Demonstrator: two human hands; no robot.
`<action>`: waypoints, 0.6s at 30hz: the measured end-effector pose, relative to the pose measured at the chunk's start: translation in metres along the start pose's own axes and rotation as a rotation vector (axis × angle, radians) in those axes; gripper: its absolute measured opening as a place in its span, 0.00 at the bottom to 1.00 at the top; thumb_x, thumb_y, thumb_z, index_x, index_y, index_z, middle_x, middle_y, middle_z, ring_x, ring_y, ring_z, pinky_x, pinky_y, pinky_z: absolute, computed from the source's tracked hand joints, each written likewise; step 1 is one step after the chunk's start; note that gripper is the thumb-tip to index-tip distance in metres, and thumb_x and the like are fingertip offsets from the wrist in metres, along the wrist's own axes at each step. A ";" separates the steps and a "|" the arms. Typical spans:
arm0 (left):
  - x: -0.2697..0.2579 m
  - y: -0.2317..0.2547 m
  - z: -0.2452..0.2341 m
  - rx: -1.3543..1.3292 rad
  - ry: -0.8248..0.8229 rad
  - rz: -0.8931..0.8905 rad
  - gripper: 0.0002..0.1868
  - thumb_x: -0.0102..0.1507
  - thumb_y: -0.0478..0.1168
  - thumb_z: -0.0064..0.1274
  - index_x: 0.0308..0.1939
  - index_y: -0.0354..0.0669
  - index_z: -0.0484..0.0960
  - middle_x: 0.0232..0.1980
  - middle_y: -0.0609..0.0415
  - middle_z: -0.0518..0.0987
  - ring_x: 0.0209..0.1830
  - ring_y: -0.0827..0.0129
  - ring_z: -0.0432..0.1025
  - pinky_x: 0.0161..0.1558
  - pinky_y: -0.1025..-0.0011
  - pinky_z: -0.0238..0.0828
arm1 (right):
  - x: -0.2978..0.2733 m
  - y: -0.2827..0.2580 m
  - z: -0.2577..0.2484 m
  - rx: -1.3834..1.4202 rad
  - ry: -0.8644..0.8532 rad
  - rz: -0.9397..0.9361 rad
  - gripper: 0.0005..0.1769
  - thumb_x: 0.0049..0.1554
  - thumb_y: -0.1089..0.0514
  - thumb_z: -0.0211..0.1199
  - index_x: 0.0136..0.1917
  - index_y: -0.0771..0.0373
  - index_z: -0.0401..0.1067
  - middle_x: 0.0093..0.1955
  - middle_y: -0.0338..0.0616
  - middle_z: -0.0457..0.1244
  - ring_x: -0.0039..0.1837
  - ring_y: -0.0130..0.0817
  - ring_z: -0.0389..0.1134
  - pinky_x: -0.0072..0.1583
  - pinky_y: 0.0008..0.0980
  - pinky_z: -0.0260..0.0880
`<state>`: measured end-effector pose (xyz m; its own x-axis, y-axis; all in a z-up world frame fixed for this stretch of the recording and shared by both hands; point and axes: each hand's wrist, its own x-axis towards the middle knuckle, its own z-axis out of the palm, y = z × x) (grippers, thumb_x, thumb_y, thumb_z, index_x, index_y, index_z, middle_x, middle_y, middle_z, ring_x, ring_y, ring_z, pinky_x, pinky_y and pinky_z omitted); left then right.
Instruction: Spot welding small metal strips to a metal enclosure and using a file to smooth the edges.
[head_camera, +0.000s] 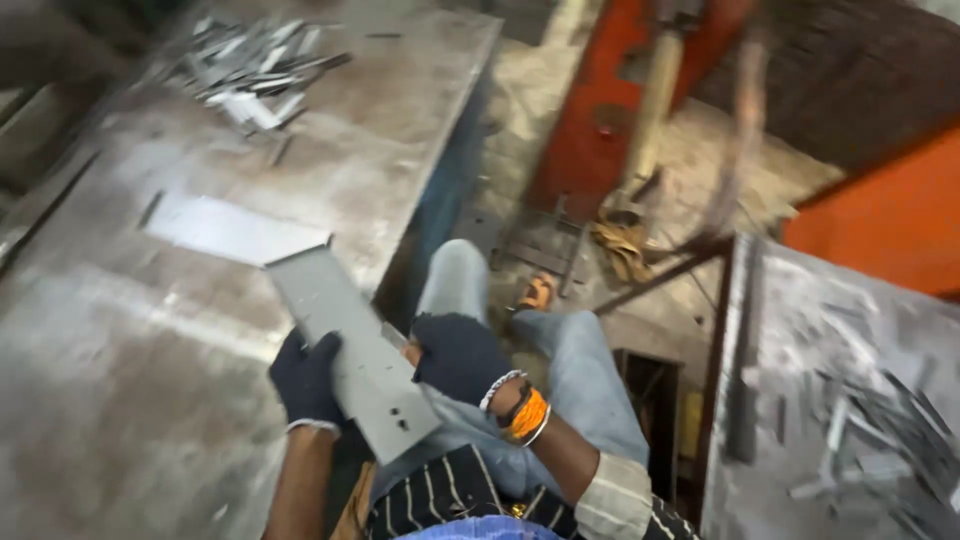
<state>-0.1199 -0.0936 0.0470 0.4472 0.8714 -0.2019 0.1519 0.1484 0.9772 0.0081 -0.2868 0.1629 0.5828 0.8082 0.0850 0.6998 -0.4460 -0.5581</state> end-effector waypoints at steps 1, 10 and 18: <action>0.004 -0.014 -0.033 -0.003 0.045 -0.006 0.25 0.56 0.34 0.61 0.58 0.30 0.81 0.46 0.45 0.84 0.39 0.63 0.78 0.40 0.67 0.77 | 0.005 -0.007 0.011 0.009 -0.028 -0.035 0.13 0.55 0.47 0.63 0.41 0.59 0.75 0.37 0.53 0.68 0.42 0.56 0.70 0.45 0.55 0.68; 0.015 -0.056 -0.240 -0.061 0.364 0.018 0.25 0.64 0.41 0.63 0.62 0.29 0.80 0.52 0.50 0.83 0.45 0.65 0.75 0.48 0.67 0.73 | 0.031 -0.042 0.059 0.335 -0.179 -0.174 0.13 0.57 0.50 0.64 0.44 0.63 0.73 0.39 0.55 0.66 0.46 0.56 0.69 0.48 0.49 0.68; 0.047 -0.064 -0.147 0.891 0.469 0.432 0.26 0.65 0.47 0.61 0.63 0.38 0.78 0.64 0.41 0.78 0.67 0.47 0.70 0.73 0.54 0.63 | 0.027 -0.043 0.047 0.553 -0.384 0.176 0.15 0.59 0.50 0.62 0.45 0.65 0.73 0.30 0.48 0.66 0.27 0.36 0.71 0.33 0.36 0.70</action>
<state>-0.2384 0.0070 -0.0153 0.2653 0.8878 0.3762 0.7303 -0.4397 0.5228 -0.0256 -0.2281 0.1505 0.4098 0.8661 -0.2861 0.2358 -0.4036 -0.8840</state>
